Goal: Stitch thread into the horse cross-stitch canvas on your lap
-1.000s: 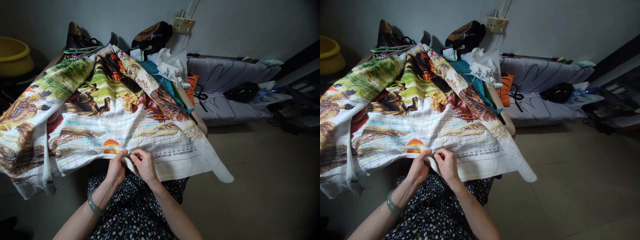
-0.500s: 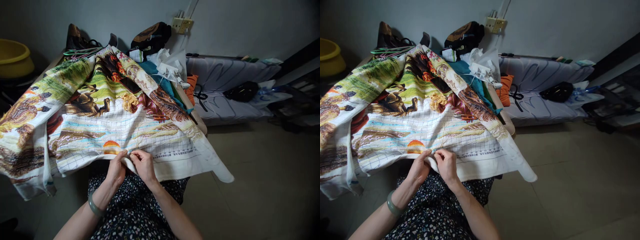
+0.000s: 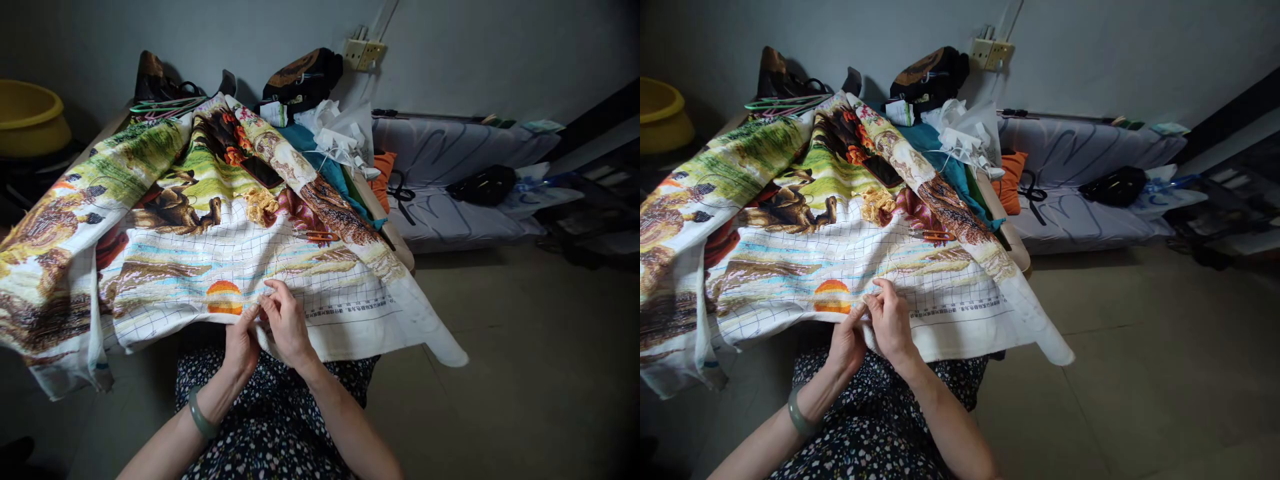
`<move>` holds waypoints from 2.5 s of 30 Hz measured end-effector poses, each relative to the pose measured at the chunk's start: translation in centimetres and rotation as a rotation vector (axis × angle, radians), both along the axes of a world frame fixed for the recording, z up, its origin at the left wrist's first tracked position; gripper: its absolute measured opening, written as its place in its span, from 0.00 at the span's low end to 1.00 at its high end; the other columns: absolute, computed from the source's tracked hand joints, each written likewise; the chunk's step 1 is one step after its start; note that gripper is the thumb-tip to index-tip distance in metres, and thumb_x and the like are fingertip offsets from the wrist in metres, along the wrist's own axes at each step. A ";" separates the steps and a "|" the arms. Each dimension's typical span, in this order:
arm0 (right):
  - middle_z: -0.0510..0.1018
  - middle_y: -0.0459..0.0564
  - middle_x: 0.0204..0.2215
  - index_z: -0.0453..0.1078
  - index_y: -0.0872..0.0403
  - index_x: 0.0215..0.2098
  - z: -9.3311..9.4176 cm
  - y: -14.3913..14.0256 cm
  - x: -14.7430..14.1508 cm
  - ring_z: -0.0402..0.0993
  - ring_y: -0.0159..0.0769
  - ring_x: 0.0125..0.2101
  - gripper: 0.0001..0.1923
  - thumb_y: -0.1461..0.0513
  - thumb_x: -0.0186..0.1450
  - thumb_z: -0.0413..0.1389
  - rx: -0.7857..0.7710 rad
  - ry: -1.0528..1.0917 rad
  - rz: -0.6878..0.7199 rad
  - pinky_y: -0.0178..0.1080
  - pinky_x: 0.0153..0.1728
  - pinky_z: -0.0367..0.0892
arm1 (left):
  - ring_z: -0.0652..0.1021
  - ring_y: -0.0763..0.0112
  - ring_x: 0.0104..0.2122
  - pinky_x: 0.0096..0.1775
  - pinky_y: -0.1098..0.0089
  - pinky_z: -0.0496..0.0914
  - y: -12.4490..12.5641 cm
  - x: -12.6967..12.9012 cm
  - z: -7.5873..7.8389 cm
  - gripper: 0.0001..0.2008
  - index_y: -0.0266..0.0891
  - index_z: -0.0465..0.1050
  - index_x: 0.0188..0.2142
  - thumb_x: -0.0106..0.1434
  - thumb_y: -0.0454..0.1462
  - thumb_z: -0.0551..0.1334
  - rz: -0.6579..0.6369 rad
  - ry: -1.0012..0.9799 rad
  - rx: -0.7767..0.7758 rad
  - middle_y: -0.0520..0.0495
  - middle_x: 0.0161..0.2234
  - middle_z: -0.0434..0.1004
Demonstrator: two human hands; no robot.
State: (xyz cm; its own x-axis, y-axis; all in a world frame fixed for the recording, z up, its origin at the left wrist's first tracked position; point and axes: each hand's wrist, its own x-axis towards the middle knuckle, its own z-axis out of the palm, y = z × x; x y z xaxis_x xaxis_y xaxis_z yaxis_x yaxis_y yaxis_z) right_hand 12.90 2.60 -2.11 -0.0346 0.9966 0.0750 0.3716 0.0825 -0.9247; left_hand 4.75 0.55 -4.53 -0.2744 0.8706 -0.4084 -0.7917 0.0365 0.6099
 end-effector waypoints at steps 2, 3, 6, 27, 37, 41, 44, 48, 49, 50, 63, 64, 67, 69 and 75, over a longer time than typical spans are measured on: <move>0.79 0.51 0.27 0.66 0.56 0.52 0.4 0.4 0.1 0.76 0.39 0.29 0.17 0.57 0.69 0.50 0.018 -0.156 0.029 0.36 0.30 0.66 | 0.77 0.65 0.45 0.52 0.66 0.66 0.0 0.4 -0.2 0.19 0.38 0.76 0.41 0.47 0.33 0.72 0.011 0.008 0.000 0.48 0.39 0.80; 0.79 0.52 0.28 0.66 0.56 0.53 0.6 0.6 0.1 0.76 0.40 0.29 0.17 0.56 0.69 0.50 0.017 -0.230 0.042 0.37 0.31 0.65 | 0.77 0.64 0.45 0.52 0.66 0.66 0.1 0.5 -0.3 0.19 0.38 0.76 0.40 0.46 0.33 0.72 0.013 0.011 -0.006 0.48 0.39 0.80; 0.80 0.53 0.29 0.67 0.55 0.53 1.3 1.0 0.1 0.76 0.43 0.29 0.17 0.57 0.69 0.51 0.012 -0.428 0.069 0.38 0.31 0.64 | 0.77 0.63 0.46 0.53 0.64 0.66 0.5 0.5 -0.3 0.20 0.38 0.77 0.41 0.46 0.33 0.72 0.021 0.020 0.005 0.47 0.40 0.81; 0.72 0.49 0.27 0.66 0.53 0.26 2.6 3.2 2.5 0.65 0.39 0.35 0.15 0.61 0.71 0.49 0.302 -0.377 0.138 0.38 0.38 0.60 | 0.75 0.62 0.50 0.56 0.62 0.63 0.8 0.1 -0.6 0.24 0.40 0.76 0.44 0.46 0.31 0.72 0.037 0.076 0.074 0.48 0.42 0.80; 0.73 0.50 0.25 0.68 0.54 0.22 2.2 3.9 2.0 0.63 0.38 0.33 0.22 0.59 0.72 0.46 0.289 -0.524 0.191 0.38 0.37 0.59 | 0.75 0.61 0.50 0.56 0.61 0.63 0.8 0.1 -0.5 0.25 0.40 0.75 0.46 0.46 0.32 0.72 0.003 0.062 0.074 0.46 0.46 0.79; 0.73 0.47 0.23 0.66 0.54 0.20 2.2 3.8 2.1 0.63 0.36 0.31 0.19 0.61 0.70 0.52 0.258 -0.523 0.192 0.38 0.37 0.57 | 0.76 0.63 0.49 0.56 0.62 0.64 0.7 0.1 -0.5 0.24 0.40 0.76 0.45 0.46 0.31 0.72 0.003 0.060 0.075 0.47 0.44 0.80; 0.76 0.45 0.25 0.71 0.53 0.25 2.2 3.3 2.2 0.65 0.36 0.33 0.08 0.64 0.62 0.61 0.213 -0.475 0.199 0.38 0.39 0.58 | 0.76 0.63 0.48 0.54 0.62 0.65 0.8 0.1 -0.5 0.23 0.40 0.76 0.43 0.46 0.31 0.72 0.002 0.060 0.078 0.47 0.42 0.80; 0.77 0.44 0.27 0.72 0.53 0.26 1.7 3.0 1.4 0.66 0.36 0.34 0.06 0.68 0.60 0.61 0.202 -0.426 0.236 0.39 0.40 0.58 | 0.77 0.63 0.47 0.54 0.63 0.66 0.8 0.1 -0.5 0.22 0.38 0.76 0.42 0.45 0.31 0.72 -0.014 0.054 0.072 0.46 0.42 0.80; 0.76 0.44 0.26 0.71 0.53 0.24 1.5 3.1 1.3 0.66 0.36 0.34 0.08 0.69 0.60 0.60 0.206 -0.399 0.229 0.39 0.40 0.59 | 0.77 0.63 0.47 0.54 0.63 0.66 0.8 0.1 -0.6 0.22 0.38 0.76 0.42 0.45 0.31 0.72 -0.013 0.051 0.062 0.46 0.42 0.80; 0.75 0.45 0.25 0.69 0.54 0.23 1.4 3.3 1.2 0.66 0.35 0.33 0.09 0.68 0.61 0.59 0.207 -0.343 0.206 0.38 0.38 0.60 | 0.77 0.63 0.46 0.54 0.63 0.66 0.8 0.0 -0.7 0.22 0.39 0.76 0.42 0.45 0.31 0.72 -0.008 0.049 0.051 0.46 0.43 0.80; 0.56 0.37 0.12 0.57 0.48 0.14 13.9 3.4 19.6 0.53 0.22 0.13 0.26 0.63 0.71 0.46 0.752 0.710 -0.520 0.34 0.39 0.70 | 0.77 0.61 0.47 0.54 0.61 0.67 0.8 0.0 -0.9 0.22 0.40 0.76 0.42 0.45 0.30 0.72 0.022 -0.055 -0.084 0.47 0.42 0.80; 0.58 0.38 0.12 0.59 0.48 0.15 13.3 3.1 19.1 0.54 0.23 0.13 0.24 0.63 0.70 0.48 0.750 0.671 -0.530 0.35 0.39 0.70 | 0.77 0.62 0.46 0.53 0.61 0.68 0.8 0.1 -0.8 0.22 0.40 0.76 0.42 0.45 0.30 0.72 0.017 -0.064 -0.089 0.47 0.41 0.80; 0.60 0.35 0.13 0.63 0.50 0.23 9.2 2.2 14.8 0.53 0.24 0.13 0.13 0.62 0.64 0.58 0.546 0.635 -0.386 0.34 0.26 0.72 | 0.77 0.63 0.45 0.52 0.63 0.69 0.8 0.1 -0.4 0.22 0.40 0.76 0.41 0.45 0.29 0.71 0.019 -0.063 -0.102 0.47 0.41 0.80; 0.61 0.35 0.14 0.64 0.51 0.30 5.7 1.2 10.7 0.56 0.24 0.13 0.07 0.60 0.63 0.58 0.243 0.579 -0.178 0.30 0.16 0.65 | 0.78 0.64 0.43 0.50 0.64 0.70 0.8 0.1 -0.2 0.21 0.39 0.76 0.40 0.45 0.29 0.71 0.013 -0.055 -0.108 0.48 0.41 0.80; 0.72 0.43 0.18 0.73 0.55 0.38 0.0 -1.6 2.5 0.68 0.27 0.19 0.09 0.64 0.66 0.51 -0.065 0.054 0.154 0.29 0.19 0.64 | 0.76 0.71 0.27 0.35 0.69 0.71 0.6 -0.4 -0.2 0.11 0.34 0.75 0.29 0.44 0.32 0.72 -0.062 -0.037 -0.145 0.50 0.27 0.77</move>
